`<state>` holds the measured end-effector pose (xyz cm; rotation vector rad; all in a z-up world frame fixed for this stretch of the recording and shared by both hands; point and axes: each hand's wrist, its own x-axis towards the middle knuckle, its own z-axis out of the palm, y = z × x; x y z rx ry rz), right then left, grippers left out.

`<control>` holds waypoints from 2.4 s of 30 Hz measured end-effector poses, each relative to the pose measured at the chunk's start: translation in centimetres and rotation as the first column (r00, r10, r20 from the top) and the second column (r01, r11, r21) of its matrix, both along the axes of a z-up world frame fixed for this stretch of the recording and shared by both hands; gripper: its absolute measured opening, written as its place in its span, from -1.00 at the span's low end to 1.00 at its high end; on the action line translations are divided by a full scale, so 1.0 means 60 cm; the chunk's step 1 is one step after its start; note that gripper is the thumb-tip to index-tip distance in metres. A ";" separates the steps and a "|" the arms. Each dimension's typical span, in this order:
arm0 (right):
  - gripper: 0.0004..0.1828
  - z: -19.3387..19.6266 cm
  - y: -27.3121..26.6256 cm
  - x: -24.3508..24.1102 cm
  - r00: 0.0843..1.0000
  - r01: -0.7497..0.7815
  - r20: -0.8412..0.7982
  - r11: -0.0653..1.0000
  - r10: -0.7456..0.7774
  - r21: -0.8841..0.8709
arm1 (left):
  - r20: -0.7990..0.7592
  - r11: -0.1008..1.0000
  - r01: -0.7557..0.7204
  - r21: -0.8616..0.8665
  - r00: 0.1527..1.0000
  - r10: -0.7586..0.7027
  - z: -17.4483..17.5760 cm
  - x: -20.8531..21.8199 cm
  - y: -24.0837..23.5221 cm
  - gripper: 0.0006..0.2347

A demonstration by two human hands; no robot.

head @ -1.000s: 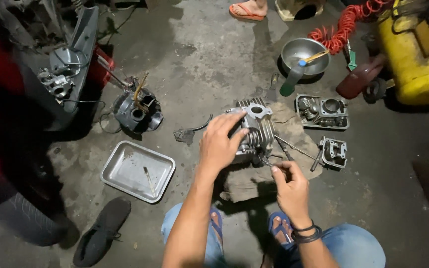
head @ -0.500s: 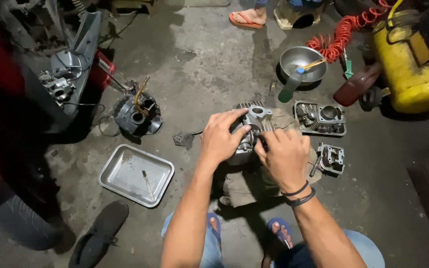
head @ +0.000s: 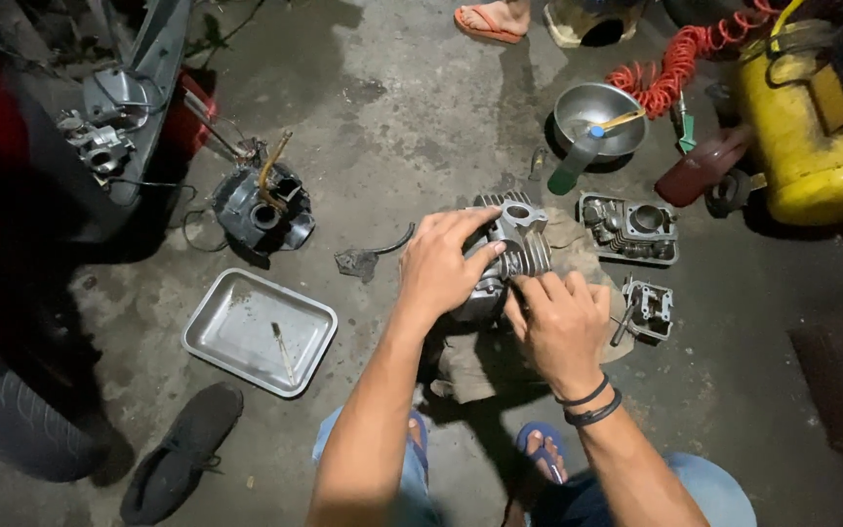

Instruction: The person sits on the floor and uses a screwdriver to tighten bolts on a metal engine cylinder head. They rotate the cylinder head to access different sides and continue tightening the bolts.

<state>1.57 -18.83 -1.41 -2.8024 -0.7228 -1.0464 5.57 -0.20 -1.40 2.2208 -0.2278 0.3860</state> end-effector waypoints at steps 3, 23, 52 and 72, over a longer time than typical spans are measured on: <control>-0.82 -0.017 0.009 -0.009 1.000 -0.001 -0.026 0.999 0.000 -0.043 | 0.044 1.000 0.002 0.020 0.999 -0.003 0.002 0.000 0.002 -0.63; -0.86 -0.017 0.023 -0.013 0.970 0.189 -0.216 0.912 -0.115 0.364 | 0.098 1.000 0.018 0.009 0.995 -0.019 -0.010 0.010 0.011 -0.62; -0.84 -0.007 0.020 -0.024 0.918 0.271 -0.365 0.915 -0.153 0.299 | 0.031 1.000 -0.013 -0.004 0.999 0.014 -0.006 0.006 0.002 -0.63; -0.80 -0.009 -0.035 -0.038 0.954 0.188 -0.266 0.967 -0.138 0.173 | 0.107 0.999 0.041 0.033 0.993 -0.044 -0.009 0.009 0.013 -0.64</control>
